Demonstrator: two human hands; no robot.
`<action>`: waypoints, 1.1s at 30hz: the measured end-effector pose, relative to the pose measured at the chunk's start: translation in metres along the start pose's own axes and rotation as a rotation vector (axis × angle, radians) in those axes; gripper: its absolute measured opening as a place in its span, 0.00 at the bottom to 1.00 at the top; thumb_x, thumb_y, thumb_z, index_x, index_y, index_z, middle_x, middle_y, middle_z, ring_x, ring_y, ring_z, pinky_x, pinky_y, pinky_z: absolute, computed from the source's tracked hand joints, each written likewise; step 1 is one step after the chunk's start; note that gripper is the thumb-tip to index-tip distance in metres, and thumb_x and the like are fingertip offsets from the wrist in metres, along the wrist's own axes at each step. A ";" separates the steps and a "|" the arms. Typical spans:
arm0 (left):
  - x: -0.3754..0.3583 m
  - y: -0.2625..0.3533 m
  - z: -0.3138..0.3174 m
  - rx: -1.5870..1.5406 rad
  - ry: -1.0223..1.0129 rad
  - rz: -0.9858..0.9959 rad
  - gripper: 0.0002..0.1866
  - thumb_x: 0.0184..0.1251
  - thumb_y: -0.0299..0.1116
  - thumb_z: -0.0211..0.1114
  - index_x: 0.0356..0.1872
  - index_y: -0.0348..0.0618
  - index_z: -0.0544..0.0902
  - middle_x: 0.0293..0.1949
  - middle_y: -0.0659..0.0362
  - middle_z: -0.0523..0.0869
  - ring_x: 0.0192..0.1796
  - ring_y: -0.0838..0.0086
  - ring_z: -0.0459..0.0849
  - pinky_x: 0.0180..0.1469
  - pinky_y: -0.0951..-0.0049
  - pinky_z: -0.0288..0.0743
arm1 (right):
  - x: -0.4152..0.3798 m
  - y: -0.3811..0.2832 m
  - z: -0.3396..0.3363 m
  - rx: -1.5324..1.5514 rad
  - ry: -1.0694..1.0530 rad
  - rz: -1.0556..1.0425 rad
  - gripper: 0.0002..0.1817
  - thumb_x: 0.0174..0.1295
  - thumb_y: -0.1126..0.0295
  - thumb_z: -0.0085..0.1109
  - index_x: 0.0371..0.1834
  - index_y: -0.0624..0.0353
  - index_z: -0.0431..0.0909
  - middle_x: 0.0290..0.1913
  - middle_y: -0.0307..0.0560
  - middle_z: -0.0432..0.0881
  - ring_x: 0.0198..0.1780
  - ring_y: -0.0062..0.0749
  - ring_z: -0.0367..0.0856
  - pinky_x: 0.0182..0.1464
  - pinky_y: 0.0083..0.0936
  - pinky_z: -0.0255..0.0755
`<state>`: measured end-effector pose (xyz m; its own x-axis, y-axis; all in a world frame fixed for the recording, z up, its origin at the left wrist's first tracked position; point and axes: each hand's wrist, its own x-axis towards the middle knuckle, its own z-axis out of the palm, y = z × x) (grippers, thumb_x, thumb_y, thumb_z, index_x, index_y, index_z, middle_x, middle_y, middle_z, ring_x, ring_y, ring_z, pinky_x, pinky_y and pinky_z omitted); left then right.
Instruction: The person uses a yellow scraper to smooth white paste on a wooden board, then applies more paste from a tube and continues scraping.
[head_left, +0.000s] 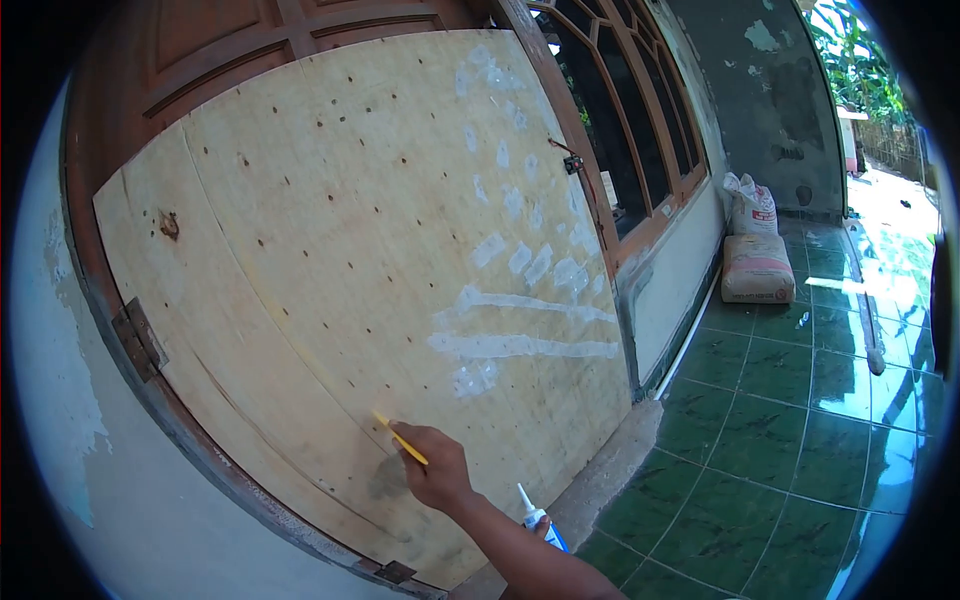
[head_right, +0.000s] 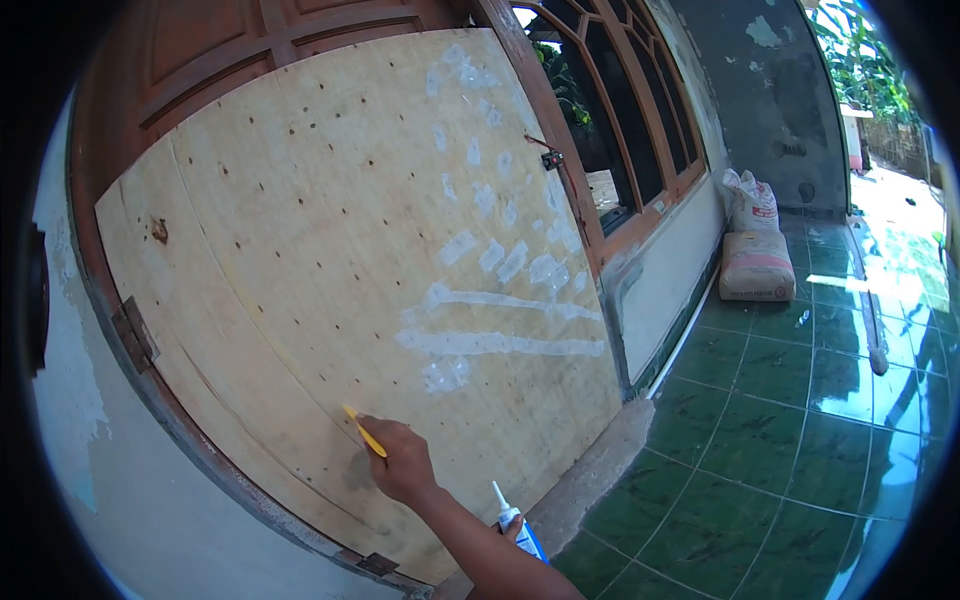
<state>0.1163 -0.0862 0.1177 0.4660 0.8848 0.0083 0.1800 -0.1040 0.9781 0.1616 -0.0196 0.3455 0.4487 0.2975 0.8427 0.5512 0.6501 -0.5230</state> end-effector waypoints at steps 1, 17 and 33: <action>-0.002 0.004 0.000 -0.025 0.000 -0.020 0.14 0.76 0.41 0.66 0.43 0.38 0.85 0.37 0.55 0.90 0.40 0.66 0.88 0.42 0.62 0.80 | 0.009 0.011 -0.011 -0.033 0.217 0.012 0.17 0.67 0.76 0.65 0.60 0.61 0.85 0.50 0.57 0.90 0.48 0.46 0.90 0.52 0.33 0.81; 0.011 -0.005 0.028 -0.469 0.044 -0.334 0.17 0.73 0.39 0.73 0.50 0.34 0.86 0.36 0.61 0.86 0.36 0.78 0.82 0.42 0.71 0.77 | -0.050 -0.089 0.011 0.207 -0.396 -0.179 0.22 0.64 0.76 0.62 0.63 0.66 0.81 0.44 0.53 0.87 0.42 0.45 0.83 0.49 0.38 0.76; 0.038 -0.001 0.028 -0.420 -0.167 -0.768 0.28 0.70 0.57 0.71 0.50 0.37 0.89 0.42 0.47 0.91 0.44 0.62 0.89 0.47 0.57 0.77 | -0.088 -0.051 0.087 -0.011 -1.400 -0.767 0.18 0.63 0.62 0.59 0.47 0.67 0.80 0.36 0.48 0.79 0.44 0.40 0.82 0.48 0.36 0.78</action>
<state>0.1575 -0.0654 0.1108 0.4736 0.5609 -0.6791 0.1773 0.6945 0.6973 0.0329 -0.0183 0.3090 -0.8921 0.2993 0.3386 0.3395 0.9384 0.0650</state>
